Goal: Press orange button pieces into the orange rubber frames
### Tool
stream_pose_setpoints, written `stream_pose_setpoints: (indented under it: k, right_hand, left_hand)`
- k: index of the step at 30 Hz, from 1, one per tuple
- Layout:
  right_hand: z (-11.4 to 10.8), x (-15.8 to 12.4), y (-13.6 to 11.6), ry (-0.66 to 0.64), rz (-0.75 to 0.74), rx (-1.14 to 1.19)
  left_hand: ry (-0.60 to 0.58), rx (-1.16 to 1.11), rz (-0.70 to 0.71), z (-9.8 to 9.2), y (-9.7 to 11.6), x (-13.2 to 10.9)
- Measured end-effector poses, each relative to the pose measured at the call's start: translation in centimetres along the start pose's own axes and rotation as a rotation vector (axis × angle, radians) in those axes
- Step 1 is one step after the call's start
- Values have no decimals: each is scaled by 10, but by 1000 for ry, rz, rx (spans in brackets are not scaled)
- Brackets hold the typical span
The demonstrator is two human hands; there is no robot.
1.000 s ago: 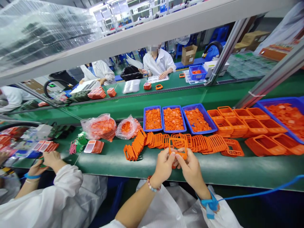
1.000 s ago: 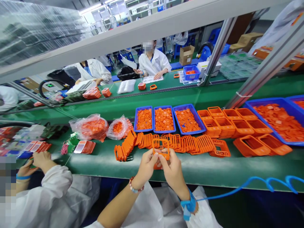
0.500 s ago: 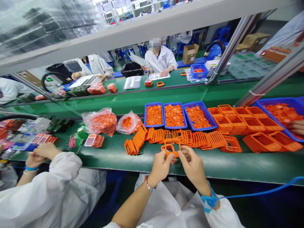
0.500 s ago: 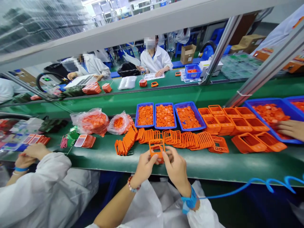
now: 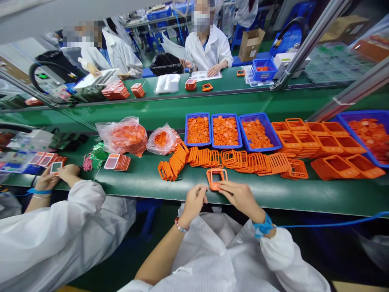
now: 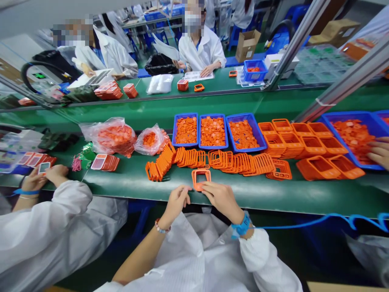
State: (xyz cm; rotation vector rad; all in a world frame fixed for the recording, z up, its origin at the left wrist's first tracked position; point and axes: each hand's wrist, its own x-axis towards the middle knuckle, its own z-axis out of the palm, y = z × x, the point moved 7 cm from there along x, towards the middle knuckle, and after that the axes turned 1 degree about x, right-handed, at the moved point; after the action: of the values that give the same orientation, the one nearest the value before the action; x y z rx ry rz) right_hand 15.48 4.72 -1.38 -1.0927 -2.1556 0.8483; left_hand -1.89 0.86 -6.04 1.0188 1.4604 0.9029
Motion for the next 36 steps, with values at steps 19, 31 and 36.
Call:
stream_pose_setpoints:
  k: [19,31,36]
  right_hand:
    - [31,52,-35,-495,-141,-583]
    - [51,46,-22,-656,-148,-568]
    - [36,22,-66,-381,-349,-164]
  left_hand:
    - [189,-112,28,-29,-9,23]
    - [315,-218,65,-65,-13,13]
    - [-117,-672,-29,-24,5,3]
